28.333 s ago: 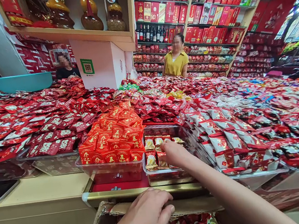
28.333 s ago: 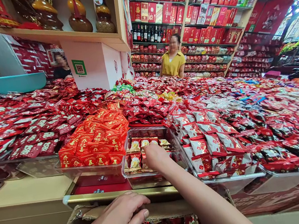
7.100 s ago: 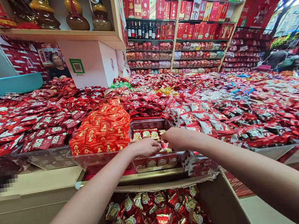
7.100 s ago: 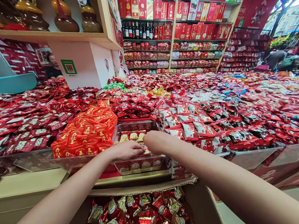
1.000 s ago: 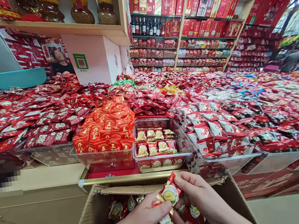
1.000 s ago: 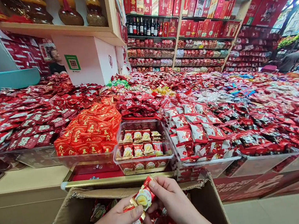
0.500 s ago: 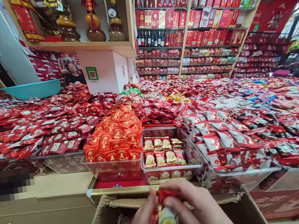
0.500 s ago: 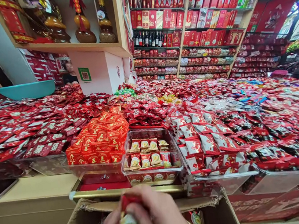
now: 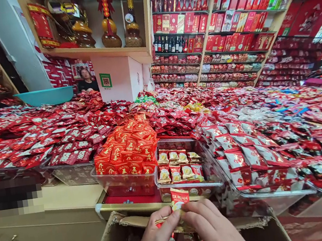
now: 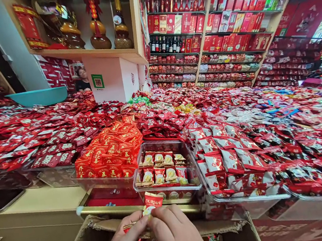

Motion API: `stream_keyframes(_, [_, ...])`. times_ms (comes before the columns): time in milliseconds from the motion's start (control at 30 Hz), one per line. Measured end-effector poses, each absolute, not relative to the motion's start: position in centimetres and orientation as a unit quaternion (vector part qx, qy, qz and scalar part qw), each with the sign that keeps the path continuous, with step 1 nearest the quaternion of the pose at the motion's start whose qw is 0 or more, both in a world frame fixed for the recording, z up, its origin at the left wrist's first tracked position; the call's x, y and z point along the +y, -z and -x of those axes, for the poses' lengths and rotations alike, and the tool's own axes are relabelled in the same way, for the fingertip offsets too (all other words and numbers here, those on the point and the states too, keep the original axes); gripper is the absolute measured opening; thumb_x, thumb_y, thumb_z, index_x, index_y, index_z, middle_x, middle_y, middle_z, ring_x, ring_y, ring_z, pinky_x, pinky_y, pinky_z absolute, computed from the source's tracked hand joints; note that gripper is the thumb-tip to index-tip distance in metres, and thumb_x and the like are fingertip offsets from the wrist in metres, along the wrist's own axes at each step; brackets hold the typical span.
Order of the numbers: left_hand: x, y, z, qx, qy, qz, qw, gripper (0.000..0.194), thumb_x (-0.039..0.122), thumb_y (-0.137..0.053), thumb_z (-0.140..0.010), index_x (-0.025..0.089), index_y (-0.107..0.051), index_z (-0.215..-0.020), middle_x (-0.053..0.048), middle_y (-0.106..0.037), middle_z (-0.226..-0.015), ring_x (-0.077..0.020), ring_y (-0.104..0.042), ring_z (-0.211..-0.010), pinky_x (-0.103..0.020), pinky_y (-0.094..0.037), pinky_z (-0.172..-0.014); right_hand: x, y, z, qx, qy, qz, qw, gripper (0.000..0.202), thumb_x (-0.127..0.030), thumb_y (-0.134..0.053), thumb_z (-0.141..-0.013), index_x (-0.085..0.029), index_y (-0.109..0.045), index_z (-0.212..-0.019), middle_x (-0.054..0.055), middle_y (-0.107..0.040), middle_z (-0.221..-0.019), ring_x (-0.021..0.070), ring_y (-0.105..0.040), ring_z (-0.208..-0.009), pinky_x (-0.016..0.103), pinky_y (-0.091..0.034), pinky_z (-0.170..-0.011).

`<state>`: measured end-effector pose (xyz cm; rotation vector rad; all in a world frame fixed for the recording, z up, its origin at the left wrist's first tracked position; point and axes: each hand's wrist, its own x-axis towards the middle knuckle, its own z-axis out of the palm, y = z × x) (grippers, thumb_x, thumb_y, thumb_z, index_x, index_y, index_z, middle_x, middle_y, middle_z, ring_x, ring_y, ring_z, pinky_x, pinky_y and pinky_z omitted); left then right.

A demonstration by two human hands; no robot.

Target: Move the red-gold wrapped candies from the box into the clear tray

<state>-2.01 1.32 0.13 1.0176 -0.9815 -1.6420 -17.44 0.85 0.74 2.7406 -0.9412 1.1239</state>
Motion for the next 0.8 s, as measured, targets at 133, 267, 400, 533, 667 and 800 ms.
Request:
stream_keyframes(133, [1.6,-0.2,2.0,-0.413,0.687,-0.426,0.420,0.031,0.046,-0.062,-0.068,0.017,-0.062,-0.076,0.002,-0.060,-0.058,-0.0143,-0.053,-0.056,-0.022,-0.042,-0.050,1.4,-1.1,17.3,-0.303,-0.315,-0.898,0.045,0.012,-0.014,-0.046,-0.080,-0.013,-0.053,-0.090,0.010,-0.061,-0.090,0.0173,-0.052,-0.072,0.029,-0.048,-0.061])
stream_keyframes(267, [1.4,0.2,1.7,-0.423,0.716,-0.407,0.378,0.033,0.049,-0.050,-0.077,0.017,-0.057,-0.078,0.003,-0.058,-0.049,-0.0135,-0.054,-0.044,-0.023,-0.040,-0.049,1.4,-2.6,18.3,-0.278,-0.278,-0.918,0.051,0.023,-0.013,-0.033,-0.086,-0.013,-0.053,-0.075,0.011,-0.062,-0.087,0.0157,-0.048,-0.065,0.029,-0.046,-0.058])
stream_keyframes(400, [1.1,1.0,1.4,-0.473,0.703,-0.380,0.371,0.038,0.048,-0.041,-0.082,0.015,-0.053,-0.066,0.003,-0.052,-0.044,-0.0129,-0.057,-0.043,-0.022,-0.038,-0.051,-1.0,-5.4,20.3,-0.326,-0.272,-0.904,0.047,0.014,-0.009,-0.039,-0.084,-0.013,-0.052,-0.080,0.008,-0.059,-0.086,0.0153,-0.050,-0.076,0.028,-0.044,-0.068])
stream_keyframes(533, [1.0,1.4,1.4,-0.465,0.715,-0.372,0.367,0.036,0.048,-0.041,-0.082,0.015,-0.052,-0.071,0.004,-0.052,-0.047,-0.0133,-0.059,-0.045,-0.022,-0.039,-0.051,-5.7,-7.5,21.1,-0.436,-0.091,-0.884,0.140,0.013,-0.011,-0.044,-0.081,-0.014,-0.052,-0.071,0.006,-0.057,-0.072,0.0164,-0.052,-0.067,0.027,-0.041,-0.061])
stream_keyframes(667, [1.0,1.4,1.3,-0.479,0.714,-0.368,0.354,0.037,0.048,-0.040,-0.082,0.015,-0.052,-0.072,0.004,-0.052,-0.048,-0.0140,-0.060,-0.047,-0.022,-0.039,-0.053,-9.5,-7.3,20.3,-0.441,0.057,-0.882,0.155,0.016,-0.003,-0.043,-0.075,-0.011,-0.057,-0.078,0.009,-0.061,-0.073,0.0190,-0.058,-0.069,0.025,-0.041,-0.058])
stream_keyframes(800, [1.0,1.1,1.2,-0.506,0.698,-0.370,0.346,0.037,0.047,-0.038,-0.083,0.014,-0.052,-0.073,0.004,-0.051,-0.048,-0.0133,-0.059,-0.047,-0.023,-0.038,-0.056,-11.3,-6.0,19.6,-0.438,0.102,-0.883,0.132,0.020,-0.001,-0.043,-0.073,-0.009,-0.061,-0.078,0.012,-0.065,-0.077,0.0212,-0.062,-0.072,0.025,-0.043,-0.059])
